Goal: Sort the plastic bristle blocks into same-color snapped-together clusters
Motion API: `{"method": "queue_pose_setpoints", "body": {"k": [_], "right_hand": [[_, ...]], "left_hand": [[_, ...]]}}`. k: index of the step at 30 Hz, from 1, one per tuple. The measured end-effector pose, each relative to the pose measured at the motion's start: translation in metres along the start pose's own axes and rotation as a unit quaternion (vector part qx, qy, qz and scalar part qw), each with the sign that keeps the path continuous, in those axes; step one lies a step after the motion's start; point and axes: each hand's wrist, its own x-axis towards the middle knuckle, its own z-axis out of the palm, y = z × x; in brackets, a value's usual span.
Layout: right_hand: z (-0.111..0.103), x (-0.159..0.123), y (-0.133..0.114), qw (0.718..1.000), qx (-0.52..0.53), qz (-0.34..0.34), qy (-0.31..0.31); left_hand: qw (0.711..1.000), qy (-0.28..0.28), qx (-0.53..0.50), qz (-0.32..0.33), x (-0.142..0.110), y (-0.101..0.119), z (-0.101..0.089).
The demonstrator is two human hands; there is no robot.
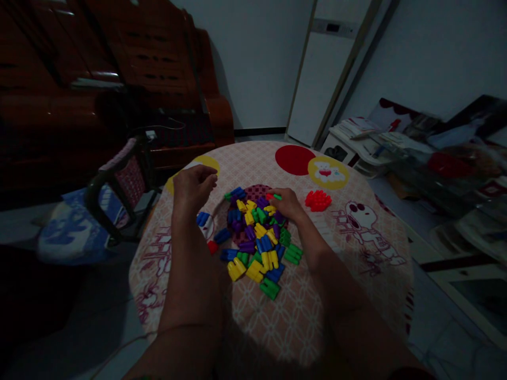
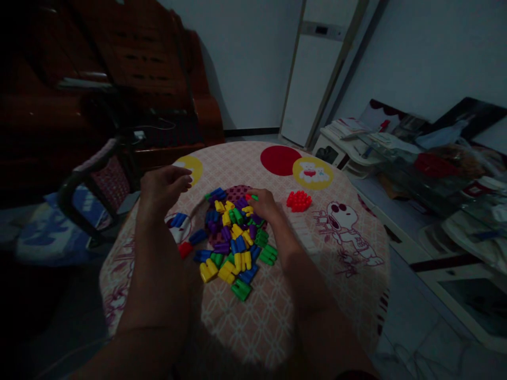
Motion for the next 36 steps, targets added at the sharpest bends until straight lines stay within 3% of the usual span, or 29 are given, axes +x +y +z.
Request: {"method": "queue_pose_setpoints", "body": {"k": [5, 10, 14, 20, 26, 29, 33, 35, 36], "right_hand": [[-0.023, -0.032, 0.003, 0.977, 0.186, 0.040, 0.094], [-0.050, -0.064, 0.022, 0.960, 0.223, 0.107, 0.134], [-0.057, -0.086, 0.028, 0.944, 0.261, 0.151, 0.131], [-0.063, -0.101, 0.000, 0.903, 0.405, 0.098, 0.102], [-0.076, -0.098, -0.002, 0.878, 0.419, 0.079, 0.220], [-0.067, -0.097, -0.006, 0.872, 0.421, 0.078, 0.237], [-0.049, -0.096, -0.018, 0.880, 0.414, 0.075, 0.223], [-0.052, -0.094, -0.015, 0.879, 0.401, 0.074, 0.246], [-0.057, -0.094, -0.009, 0.877, 0.388, 0.075, 0.275]], "left_hand": [[1.000, -0.014, -0.012, -0.003, -0.001, 0.013, 0.006], [1.000, -0.027, -0.006, 0.014, -0.003, 0.023, 0.008], [0.999, -0.041, 0.000, 0.025, -0.004, 0.027, 0.010], [0.998, -0.050, 0.018, 0.029, -0.006, 0.030, 0.009], [0.997, -0.063, -0.004, 0.037, -0.007, 0.037, 0.014], [0.980, -0.169, -0.061, 0.085, -0.019, 0.056, 0.037], [0.892, -0.414, -0.058, 0.173, -0.044, 0.082, 0.078], [0.855, -0.478, -0.031, 0.199, -0.051, 0.086, 0.090], [0.850, -0.485, -0.019, 0.204, -0.051, 0.085, 0.092]]}}
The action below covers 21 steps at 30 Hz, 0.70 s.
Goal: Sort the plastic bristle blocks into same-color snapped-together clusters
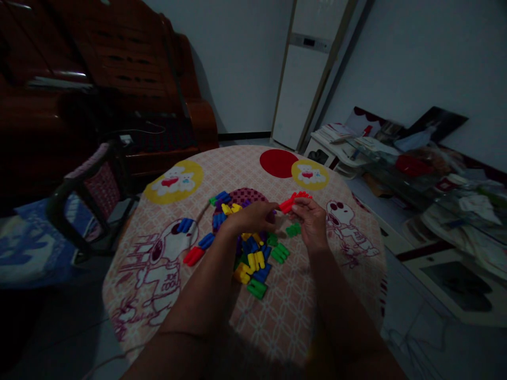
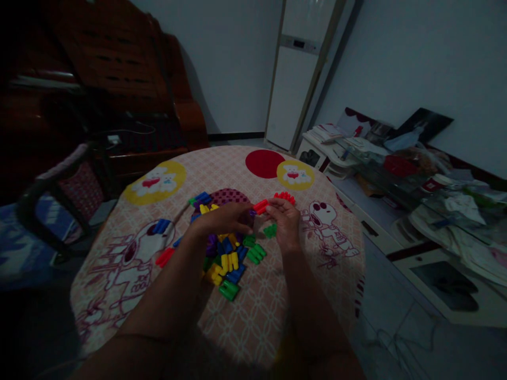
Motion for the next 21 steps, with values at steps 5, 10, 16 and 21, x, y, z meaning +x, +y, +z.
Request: {"method": "queue_pose_setpoints", "body": {"k": [5, 10, 16, 21], "right_hand": [[-0.058, 0.032, 0.010, 0.960, -0.154, -0.080, 0.221], [-0.075, 0.035, 0.029, 0.901, -0.379, -0.112, 0.177], [-0.061, 0.034, 0.038, 0.820, -0.537, -0.170, 0.100], [-0.061, 0.035, 0.043, 0.801, -0.570, -0.168, 0.074]], "left_hand": [[0.988, 0.134, 0.038, -0.065, -0.014, -0.015, -0.022], [0.975, 0.203, 0.030, -0.082, -0.028, -0.016, -0.040], [0.967, 0.238, 0.031, -0.085, -0.046, -0.005, -0.051], [0.922, 0.373, -0.006, -0.102, -0.075, -0.004, -0.068]]}}
